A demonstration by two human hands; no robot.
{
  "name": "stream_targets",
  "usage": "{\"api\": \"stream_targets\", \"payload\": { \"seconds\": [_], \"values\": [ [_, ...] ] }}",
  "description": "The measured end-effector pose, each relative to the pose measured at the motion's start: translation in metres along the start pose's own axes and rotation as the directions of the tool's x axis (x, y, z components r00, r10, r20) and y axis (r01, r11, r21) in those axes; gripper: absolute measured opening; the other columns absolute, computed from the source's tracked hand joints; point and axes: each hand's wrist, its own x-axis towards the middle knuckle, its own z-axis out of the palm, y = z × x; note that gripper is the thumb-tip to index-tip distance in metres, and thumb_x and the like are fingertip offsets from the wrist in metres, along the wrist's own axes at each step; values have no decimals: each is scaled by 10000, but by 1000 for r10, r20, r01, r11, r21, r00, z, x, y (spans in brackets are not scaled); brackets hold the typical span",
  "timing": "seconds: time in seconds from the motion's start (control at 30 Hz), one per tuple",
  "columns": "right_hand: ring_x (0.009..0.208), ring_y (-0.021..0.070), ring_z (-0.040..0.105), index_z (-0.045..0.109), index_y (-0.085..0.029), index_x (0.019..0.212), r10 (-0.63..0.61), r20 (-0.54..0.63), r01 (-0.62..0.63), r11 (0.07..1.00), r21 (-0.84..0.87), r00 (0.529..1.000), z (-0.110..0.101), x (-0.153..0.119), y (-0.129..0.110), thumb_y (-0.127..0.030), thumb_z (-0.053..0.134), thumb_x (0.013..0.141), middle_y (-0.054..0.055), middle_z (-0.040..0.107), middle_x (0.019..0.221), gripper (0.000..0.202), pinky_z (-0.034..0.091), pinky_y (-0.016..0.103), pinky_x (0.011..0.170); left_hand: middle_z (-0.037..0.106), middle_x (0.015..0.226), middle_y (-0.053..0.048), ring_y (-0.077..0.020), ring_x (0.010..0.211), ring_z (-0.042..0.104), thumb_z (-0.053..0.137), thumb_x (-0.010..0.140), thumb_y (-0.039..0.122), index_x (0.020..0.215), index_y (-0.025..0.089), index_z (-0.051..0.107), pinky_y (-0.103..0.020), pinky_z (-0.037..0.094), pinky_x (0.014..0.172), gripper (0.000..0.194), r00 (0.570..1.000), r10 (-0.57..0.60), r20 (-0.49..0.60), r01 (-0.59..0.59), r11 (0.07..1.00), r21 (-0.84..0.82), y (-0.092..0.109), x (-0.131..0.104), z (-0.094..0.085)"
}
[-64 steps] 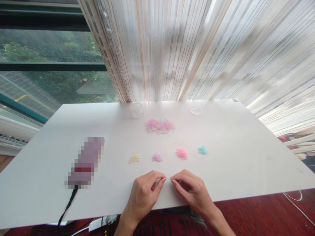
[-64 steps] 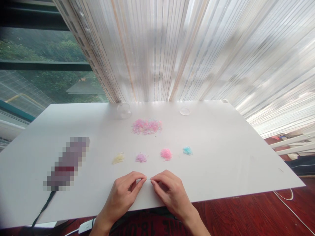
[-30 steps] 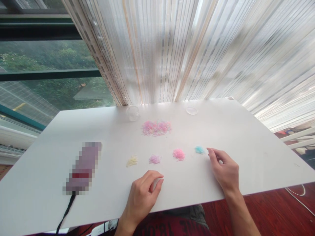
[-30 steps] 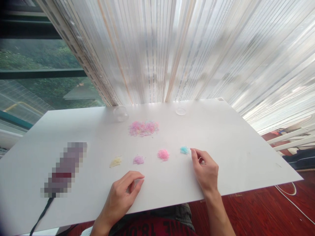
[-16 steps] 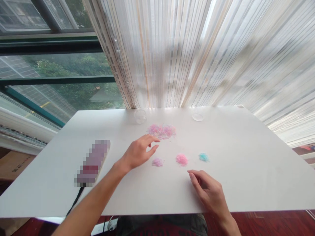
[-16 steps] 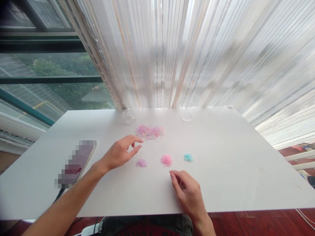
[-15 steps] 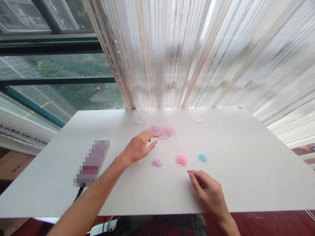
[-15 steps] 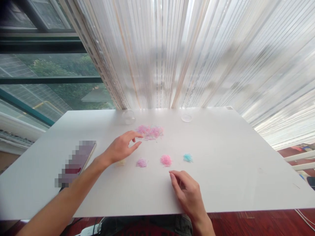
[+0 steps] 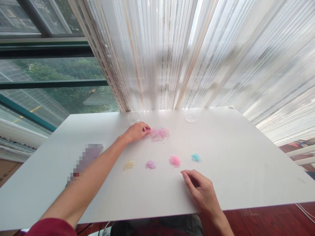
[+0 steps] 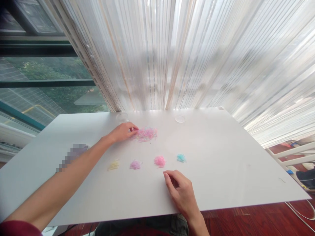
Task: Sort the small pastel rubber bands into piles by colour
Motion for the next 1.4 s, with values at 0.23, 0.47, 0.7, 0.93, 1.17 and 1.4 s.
{"api": "stream_targets", "payload": {
  "seconds": [0.23, 0.47, 0.7, 0.93, 1.17, 1.4],
  "values": [
    [697, 206, 694, 768, -215, 924, 5, 18, -5, 1000, -6, 1000, -1, 1, 0, -458, 557, 1040, 63, 778, 839, 341, 538, 287, 607, 826, 952, -39, -208, 865, 741, 583, 890, 289, 967, 214, 812, -310, 573, 864, 253, 999, -16, -43, 12, 997, -79, 4, -3, -12],
    [689, 205, 695, 773, -210, 915, -7, 1, 7, 1000, -7, 1000, -1, 1, 0, -463, 557, 1038, 67, 779, 829, 355, 543, 287, 600, 820, 979, -55, -200, 868, 736, 574, 897, 329, 1043, 195, 792, -308, 584, 862, 295, 997, -10, -81, 1, 994, -105, 5, 0, -15],
    [683, 200, 689, 773, -214, 914, -1, 16, 1, 1000, 4, 1000, -2, 1, -1, -457, 560, 1038, 59, 774, 826, 346, 535, 283, 608, 812, 988, -60, -215, 870, 740, 557, 876, 319, 987, 204, 800, -310, 579, 853, 290, 1000, 18, -5, -19, 998, -59, 7, -2, -14],
    [677, 200, 681, 774, -211, 918, 3, 16, -3, 1000, 4, 1000, -3, 1, -1, -455, 559, 1039, 65, 777, 833, 347, 537, 285, 606, 800, 1000, -46, -230, 900, 727, 634, 828, 351, 954, 241, 815, -295, 572, 831, 246, 998, 42, 51, -43, 999, 17, 8, -5, -9],
    [662, 187, 669, 768, -220, 911, 1, 4, -1, 1000, 3, 1000, -2, 1, -2, -437, 567, 1036, 45, 763, 819, 321, 529, 277, 612, 816, 1018, -35, -213, 898, 728, 563, 895, 285, 1005, 232, 809, -306, 565, 873, 275, 999, 36, -33, -37, 999, -37, 13, -5, -16],
    [694, 198, 672, 760, -217, 924, 13, 15, -13, 1000, 21, 1000, -2, 1, -3, -422, 566, 1038, 53, 762, 840, 305, 528, 285, 636, 821, 950, -51, -201, 810, 710, 609, 913, 335, 971, 195, 808, -324, 573, 857, 251, 995, 30, -99, -42, 992, -121, 19, -8, -26]
  ]
}}
